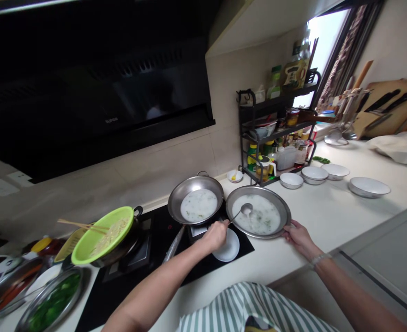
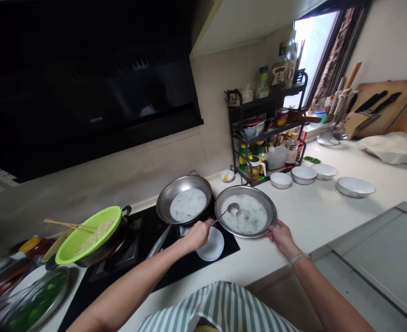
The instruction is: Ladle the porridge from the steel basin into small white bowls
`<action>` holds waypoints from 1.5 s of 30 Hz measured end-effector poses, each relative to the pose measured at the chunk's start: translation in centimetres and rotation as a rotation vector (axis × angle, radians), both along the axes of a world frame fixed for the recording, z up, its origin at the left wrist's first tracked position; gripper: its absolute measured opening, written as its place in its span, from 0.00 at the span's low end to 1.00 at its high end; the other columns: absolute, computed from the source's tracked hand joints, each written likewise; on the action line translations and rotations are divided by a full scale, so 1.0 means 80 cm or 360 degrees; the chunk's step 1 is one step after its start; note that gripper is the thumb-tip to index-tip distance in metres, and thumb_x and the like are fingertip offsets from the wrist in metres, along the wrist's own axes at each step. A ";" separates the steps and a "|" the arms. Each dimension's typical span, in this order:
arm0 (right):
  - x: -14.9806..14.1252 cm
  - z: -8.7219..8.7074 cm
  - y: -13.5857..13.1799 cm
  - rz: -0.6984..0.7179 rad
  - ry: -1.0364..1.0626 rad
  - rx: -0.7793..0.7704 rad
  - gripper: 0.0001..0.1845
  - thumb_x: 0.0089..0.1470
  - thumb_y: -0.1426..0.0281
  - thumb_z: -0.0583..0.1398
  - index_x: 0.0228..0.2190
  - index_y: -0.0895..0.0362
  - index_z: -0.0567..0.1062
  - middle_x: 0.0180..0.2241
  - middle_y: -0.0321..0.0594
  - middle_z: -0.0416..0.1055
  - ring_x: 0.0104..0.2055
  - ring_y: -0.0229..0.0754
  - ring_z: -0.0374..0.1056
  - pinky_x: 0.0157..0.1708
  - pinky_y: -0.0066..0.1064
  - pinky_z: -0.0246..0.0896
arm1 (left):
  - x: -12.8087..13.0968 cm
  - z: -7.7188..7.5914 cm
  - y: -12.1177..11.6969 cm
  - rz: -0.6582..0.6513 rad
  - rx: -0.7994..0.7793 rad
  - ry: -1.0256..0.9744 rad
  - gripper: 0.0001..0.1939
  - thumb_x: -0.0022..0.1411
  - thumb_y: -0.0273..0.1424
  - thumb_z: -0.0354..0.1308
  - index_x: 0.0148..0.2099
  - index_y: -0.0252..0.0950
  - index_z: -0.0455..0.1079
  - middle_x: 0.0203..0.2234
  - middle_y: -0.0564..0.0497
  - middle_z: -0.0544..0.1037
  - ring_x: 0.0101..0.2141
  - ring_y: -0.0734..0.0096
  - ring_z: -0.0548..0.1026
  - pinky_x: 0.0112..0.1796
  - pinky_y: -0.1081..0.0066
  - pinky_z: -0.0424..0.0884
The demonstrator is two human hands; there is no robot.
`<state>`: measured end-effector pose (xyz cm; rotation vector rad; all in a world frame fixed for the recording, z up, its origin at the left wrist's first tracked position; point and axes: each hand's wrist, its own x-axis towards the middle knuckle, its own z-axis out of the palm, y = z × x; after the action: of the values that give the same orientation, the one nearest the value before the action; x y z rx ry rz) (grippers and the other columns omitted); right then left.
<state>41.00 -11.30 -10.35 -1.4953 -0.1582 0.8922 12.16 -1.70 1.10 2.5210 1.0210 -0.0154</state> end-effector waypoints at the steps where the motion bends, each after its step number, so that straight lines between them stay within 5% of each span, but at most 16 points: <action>1: 0.000 0.000 0.000 0.0002 0.0002 -0.0001 0.24 0.38 0.81 0.63 0.41 0.60 0.69 0.14 0.30 0.68 0.12 0.34 0.61 0.08 0.20 0.51 | -0.002 -0.001 -0.002 -0.0013 0.0033 0.0052 0.28 0.50 0.13 0.50 0.55 0.30 0.67 0.27 0.43 0.76 0.30 0.61 0.75 0.33 0.69 0.65; 3: 0.000 0.000 -0.001 0.0006 0.0005 -0.0007 0.24 0.38 0.81 0.64 0.41 0.59 0.70 0.15 0.31 0.68 0.12 0.34 0.62 0.09 0.20 0.51 | -0.006 -0.004 -0.001 -0.0025 0.0042 0.0026 0.31 0.50 0.14 0.50 0.58 0.30 0.64 0.28 0.42 0.76 0.31 0.61 0.75 0.34 0.69 0.65; 6: -0.001 0.000 -0.001 0.0002 0.0004 -0.0021 0.24 0.39 0.81 0.63 0.42 0.59 0.69 0.15 0.30 0.67 0.12 0.34 0.61 0.09 0.20 0.51 | -0.014 -0.004 0.008 0.0055 -0.0104 -0.0344 0.22 0.55 0.18 0.50 0.52 0.30 0.69 0.26 0.47 0.74 0.28 0.67 0.72 0.34 0.71 0.65; 9: -0.001 0.001 -0.001 0.0002 0.0005 -0.0032 0.24 0.40 0.82 0.61 0.42 0.58 0.69 0.14 0.29 0.67 0.12 0.34 0.61 0.09 0.20 0.51 | -0.029 0.008 0.023 0.0360 -0.0575 -0.0821 0.14 0.62 0.27 0.49 0.48 0.30 0.69 0.20 0.54 0.68 0.19 0.77 0.63 0.25 0.76 0.62; 13: -0.001 0.002 -0.001 0.0009 0.0010 -0.0040 0.22 0.41 0.82 0.60 0.41 0.57 0.69 0.14 0.29 0.67 0.12 0.34 0.61 0.09 0.20 0.52 | -0.069 0.043 0.047 0.0760 -0.1193 -0.1198 0.18 0.62 0.34 0.52 0.51 0.29 0.65 0.17 0.61 0.61 0.13 0.85 0.49 0.16 0.80 0.46; 18: 0.000 0.001 -0.001 0.0008 -0.0004 -0.0045 0.21 0.41 0.82 0.60 0.39 0.58 0.69 0.13 0.29 0.66 0.12 0.35 0.60 0.09 0.20 0.51 | -0.141 0.068 0.078 0.1049 -0.1075 -0.0969 0.11 0.59 0.28 0.54 0.44 0.30 0.67 0.15 0.61 0.61 0.12 0.85 0.50 0.15 0.81 0.41; 24: -0.001 0.004 -0.001 0.0013 -0.0012 -0.0043 0.19 0.39 0.83 0.61 0.37 0.57 0.69 0.15 0.30 0.67 0.12 0.34 0.61 0.09 0.21 0.50 | -0.196 0.058 0.092 0.1140 -0.0805 -0.0475 0.04 0.55 0.21 0.55 0.30 0.31 0.70 0.11 0.60 0.60 0.11 0.84 0.53 0.14 0.79 0.42; 29: -0.002 0.006 0.000 0.0015 -0.0031 -0.0057 0.20 0.39 0.83 0.60 0.38 0.59 0.69 0.13 0.30 0.66 0.11 0.34 0.59 0.09 0.21 0.50 | -0.192 0.047 0.090 0.1138 -0.0938 -0.0438 0.04 0.55 0.21 0.55 0.30 0.31 0.69 0.11 0.59 0.62 0.11 0.84 0.53 0.13 0.80 0.42; 37: -0.003 0.009 -0.001 0.0016 -0.0033 -0.0044 0.18 0.39 0.83 0.60 0.35 0.58 0.69 0.13 0.30 0.66 0.11 0.34 0.59 0.09 0.21 0.50 | -0.177 0.037 0.105 0.1323 -0.1557 -0.0766 0.07 0.55 0.26 0.61 0.31 0.31 0.64 0.13 0.58 0.63 0.11 0.89 0.52 0.14 0.84 0.38; 45: -0.002 0.007 0.000 0.0010 -0.0043 -0.0042 0.19 0.38 0.82 0.63 0.35 0.58 0.70 0.14 0.31 0.67 0.12 0.34 0.60 0.09 0.21 0.51 | -0.175 0.046 0.109 0.1508 -0.1654 -0.1017 0.04 0.59 0.22 0.56 0.33 0.32 0.62 0.15 0.59 0.63 0.10 0.89 0.53 0.13 0.86 0.39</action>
<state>40.82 -11.34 -9.82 -1.5323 -0.1716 0.8828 -1.86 7.05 4.78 0.8861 1.3179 0.3921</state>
